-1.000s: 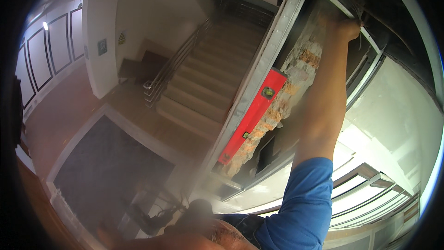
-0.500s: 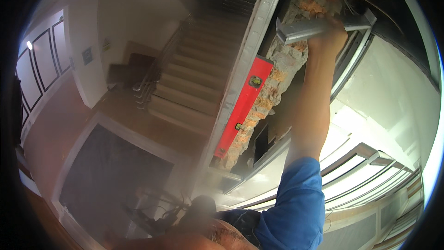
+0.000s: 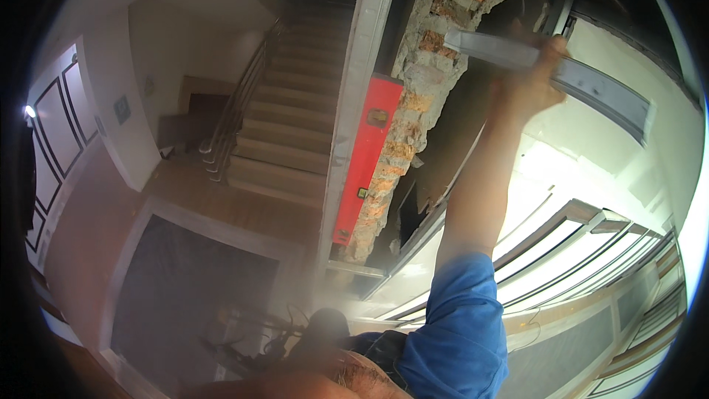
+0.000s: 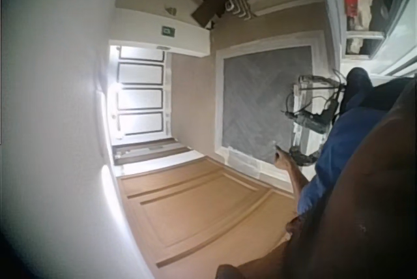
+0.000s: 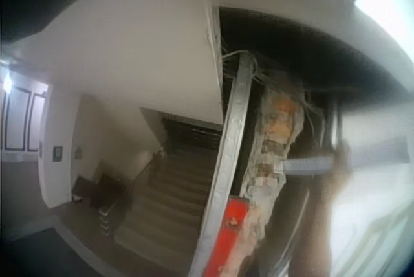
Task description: The person measures and cuts metal profiles using a tape measure and tin snips. They then climb a ladder and fit a cut piece into a ceiling opening, adjusting it by hand.
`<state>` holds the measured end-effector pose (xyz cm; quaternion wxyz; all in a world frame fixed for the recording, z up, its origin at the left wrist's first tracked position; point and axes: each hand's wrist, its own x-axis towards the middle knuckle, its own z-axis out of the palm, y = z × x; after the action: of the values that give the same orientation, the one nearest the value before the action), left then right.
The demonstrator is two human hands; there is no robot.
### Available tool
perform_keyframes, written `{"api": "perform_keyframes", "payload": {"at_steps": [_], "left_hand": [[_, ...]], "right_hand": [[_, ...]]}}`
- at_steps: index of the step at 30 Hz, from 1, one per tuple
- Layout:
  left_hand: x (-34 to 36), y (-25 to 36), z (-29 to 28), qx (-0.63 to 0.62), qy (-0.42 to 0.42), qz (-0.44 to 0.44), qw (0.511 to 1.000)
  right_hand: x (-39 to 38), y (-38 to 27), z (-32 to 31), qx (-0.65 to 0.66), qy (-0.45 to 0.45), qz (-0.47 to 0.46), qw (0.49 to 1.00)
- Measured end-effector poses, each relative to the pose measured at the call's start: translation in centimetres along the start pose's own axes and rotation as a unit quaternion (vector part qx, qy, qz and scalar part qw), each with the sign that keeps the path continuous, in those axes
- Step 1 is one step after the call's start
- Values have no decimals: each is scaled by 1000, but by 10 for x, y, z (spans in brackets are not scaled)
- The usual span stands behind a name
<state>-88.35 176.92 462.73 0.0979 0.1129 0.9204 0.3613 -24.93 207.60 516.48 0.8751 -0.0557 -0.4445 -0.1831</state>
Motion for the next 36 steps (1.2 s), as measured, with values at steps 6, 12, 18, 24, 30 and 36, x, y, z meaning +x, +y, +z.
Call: {"api": "perform_keyframes", "payload": {"at_steps": [6,12,18,24,30,36], "left_hand": [[-12,8,18,56,-29,-20,998],[-24,13,17,105,-62,-23,992],[-16,-1,38,24,-22,-72,997],[-20,8,47,48,-41,-49,997],[-22,10,38,78,-49,-49,995],[-19,-1,30,96,-47,-48,993]], "right_hand": [[46,-27,-32,163,-44,-69,983],[19,121,-57,-4,-52,111,992],[54,61,-59,-94,-48,-47,993],[12,89,-34,-231,27,40,972],[73,20,-48,3,-6,40,999],[46,81,-30,-33,-134,142,980]]}}
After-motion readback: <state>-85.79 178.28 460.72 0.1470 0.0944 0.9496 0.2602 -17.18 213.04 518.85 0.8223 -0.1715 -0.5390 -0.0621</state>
